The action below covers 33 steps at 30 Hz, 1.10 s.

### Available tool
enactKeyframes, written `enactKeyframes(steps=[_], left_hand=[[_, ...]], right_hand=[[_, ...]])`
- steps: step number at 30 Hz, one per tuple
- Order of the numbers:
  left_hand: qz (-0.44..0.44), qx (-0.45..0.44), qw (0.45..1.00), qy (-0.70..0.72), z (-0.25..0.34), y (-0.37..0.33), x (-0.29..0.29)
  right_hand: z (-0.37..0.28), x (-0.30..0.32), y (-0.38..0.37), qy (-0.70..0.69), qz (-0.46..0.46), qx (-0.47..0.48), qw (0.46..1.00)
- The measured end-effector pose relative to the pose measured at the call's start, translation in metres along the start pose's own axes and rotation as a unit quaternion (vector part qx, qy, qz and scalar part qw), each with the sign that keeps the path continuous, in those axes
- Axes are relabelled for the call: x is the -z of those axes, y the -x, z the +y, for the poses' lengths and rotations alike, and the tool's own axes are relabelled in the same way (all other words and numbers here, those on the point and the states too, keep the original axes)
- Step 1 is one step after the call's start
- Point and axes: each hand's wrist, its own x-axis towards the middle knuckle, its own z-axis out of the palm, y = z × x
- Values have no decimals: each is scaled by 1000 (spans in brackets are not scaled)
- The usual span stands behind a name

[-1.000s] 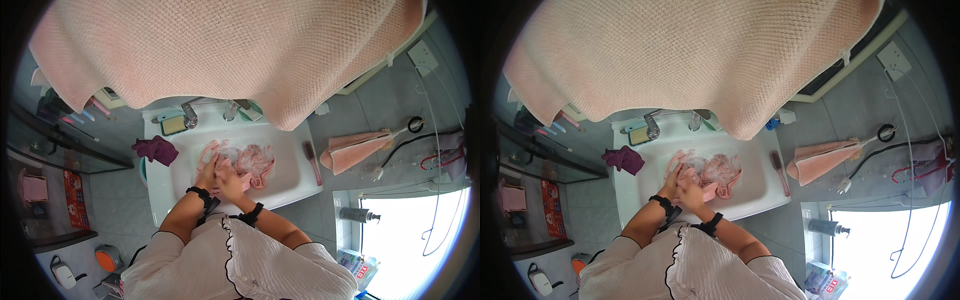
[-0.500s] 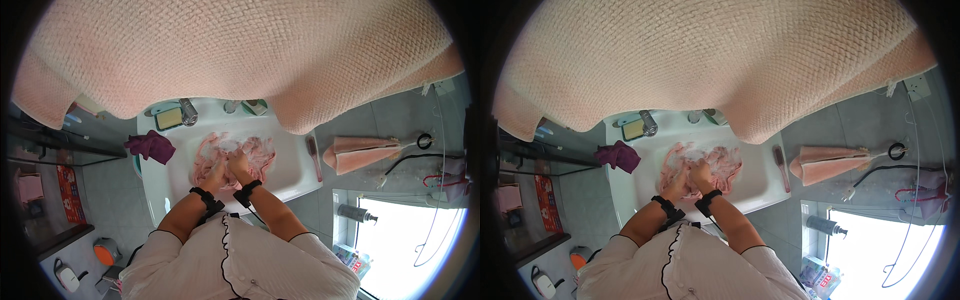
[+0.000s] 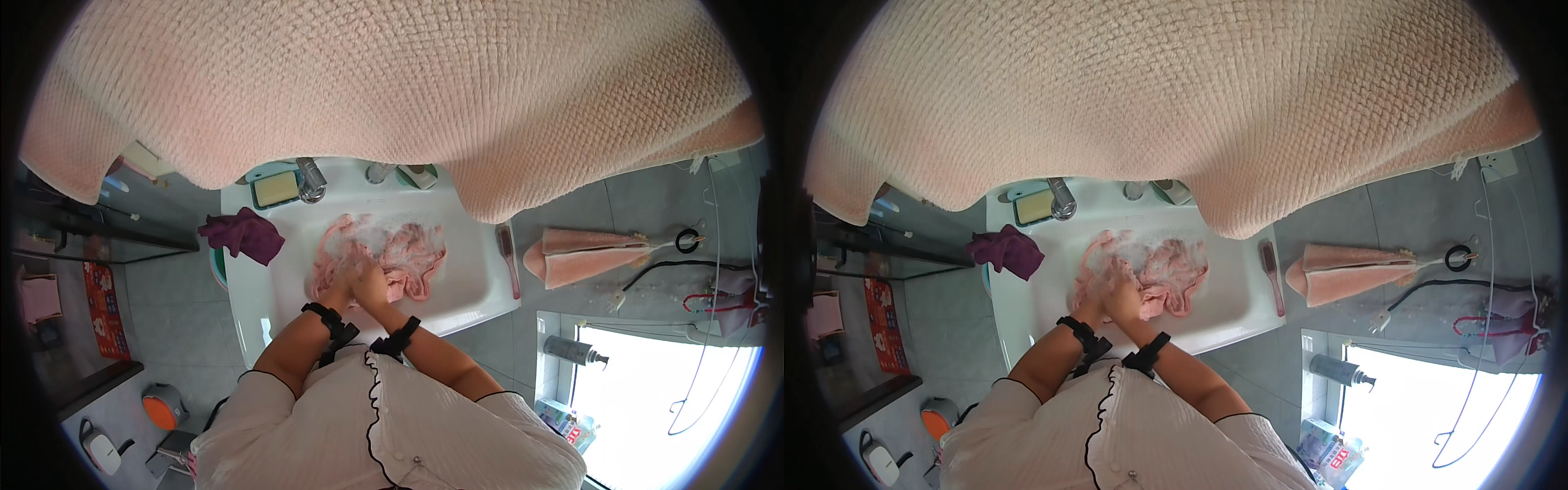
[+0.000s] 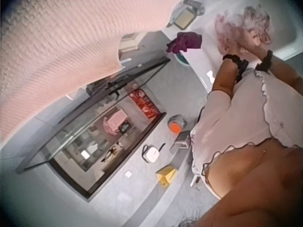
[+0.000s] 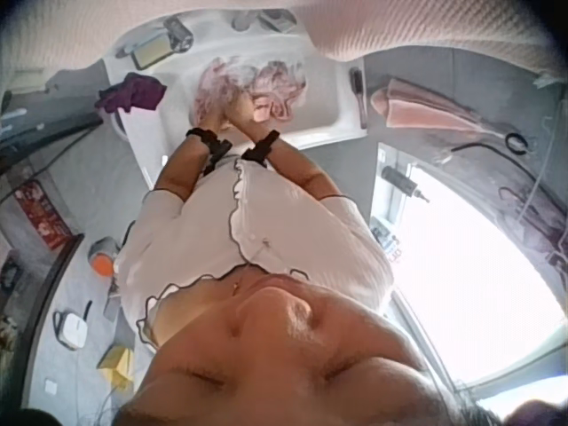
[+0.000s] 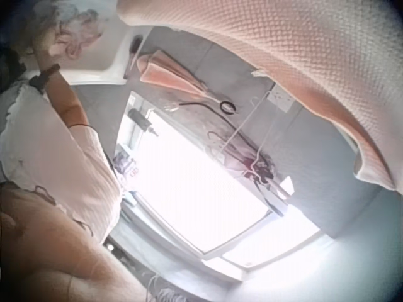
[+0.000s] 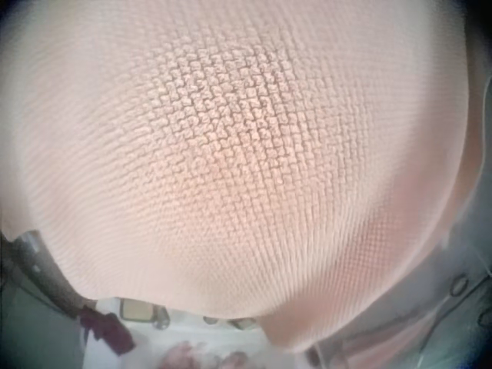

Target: The person hand washes a pink cloth in a bathroom sink, scrubbing and rinsing it repeatedly. They then pick up a dark purple cloth and begin washing it in the same manner.

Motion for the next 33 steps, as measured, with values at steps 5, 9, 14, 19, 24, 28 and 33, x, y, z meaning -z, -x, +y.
enactKeyframes(steps=[5, 9, 14, 19, 24, 28, 33], left_hand=[[9, -25, 999, -20, 22, 23, -21], [11, -117, 992, -50, 19, -9, 36], [33, 8, 999, 16, -7, -7, 7], [4, 23, 999, 46, -10, -13, -3], [-40, 50, 997, 51, -31, -39, 25], [87, 5, 996, 36, -31, -17, 2], [4, 43, 998, 39, -31, -36, 21]], right_hand=[[80, 47, -14, -122, -146, -225, 955], [26, 79, -17, -366, -136, -366, 845], [-25, 26, 2, -23, 7, -29, 999], [-16, 46, -19, 81, -75, -101, 989], [-5, 22, -15, 187, -172, 74, 964], [4, 40, -13, 137, -160, -17, 977], [-6, 18, 6, -5, -86, -109, 990]])
